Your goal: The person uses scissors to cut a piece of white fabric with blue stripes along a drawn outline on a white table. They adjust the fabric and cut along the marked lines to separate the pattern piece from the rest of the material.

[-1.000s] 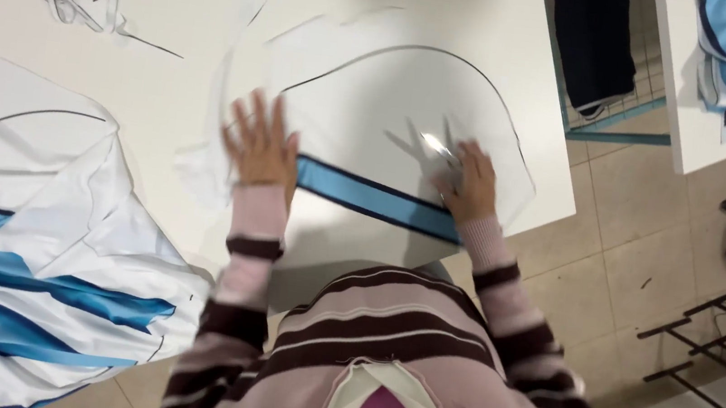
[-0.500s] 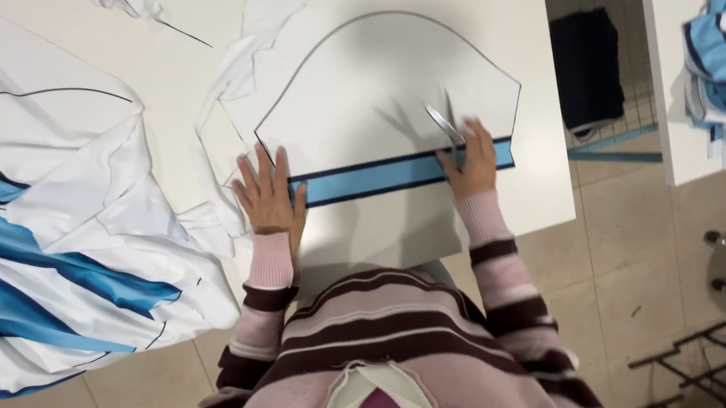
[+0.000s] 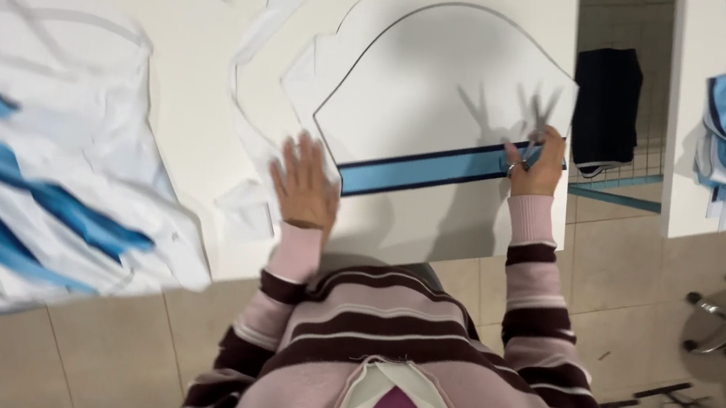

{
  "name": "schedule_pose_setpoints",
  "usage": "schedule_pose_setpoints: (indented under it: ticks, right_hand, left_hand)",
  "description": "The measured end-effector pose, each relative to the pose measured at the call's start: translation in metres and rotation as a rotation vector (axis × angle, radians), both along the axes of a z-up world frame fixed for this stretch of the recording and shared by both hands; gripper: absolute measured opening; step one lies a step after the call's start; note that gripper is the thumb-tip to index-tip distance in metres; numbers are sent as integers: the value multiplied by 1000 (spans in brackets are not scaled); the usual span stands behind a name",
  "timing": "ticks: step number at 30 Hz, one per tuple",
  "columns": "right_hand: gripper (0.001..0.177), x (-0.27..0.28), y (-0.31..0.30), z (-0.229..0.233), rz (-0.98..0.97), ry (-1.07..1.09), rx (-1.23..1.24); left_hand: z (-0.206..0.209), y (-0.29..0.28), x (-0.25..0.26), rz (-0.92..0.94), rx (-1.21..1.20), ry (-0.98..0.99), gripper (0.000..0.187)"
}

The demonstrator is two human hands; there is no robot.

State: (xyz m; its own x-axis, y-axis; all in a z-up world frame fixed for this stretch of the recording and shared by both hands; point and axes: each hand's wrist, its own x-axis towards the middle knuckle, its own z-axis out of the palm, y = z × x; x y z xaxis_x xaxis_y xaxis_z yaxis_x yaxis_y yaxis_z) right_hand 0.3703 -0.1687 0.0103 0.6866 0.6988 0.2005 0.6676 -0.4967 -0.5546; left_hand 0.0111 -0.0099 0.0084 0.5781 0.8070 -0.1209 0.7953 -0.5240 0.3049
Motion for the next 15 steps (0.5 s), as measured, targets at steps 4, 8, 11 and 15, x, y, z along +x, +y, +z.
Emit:
schedule_pose_setpoints:
  ticks: [4, 8, 11, 15]
  right_hand:
    - [44, -47, 6, 25, -115, 515, 240]
    - [23, -123, -2, 52, 91, 648, -12]
    - [26, -169, -4, 55, 191, 720, -166]
    - [38, -213, -23, 39, 258, 895, -333]
  left_hand:
    - [19, 2, -37, 149, 0, -34, 74]
    - [31, -4, -50, 52, -35, -156, 65]
    - [28, -4, -51, -175, -67, -217, 63]
    - [24, 3, -63, -397, -71, -228, 50]
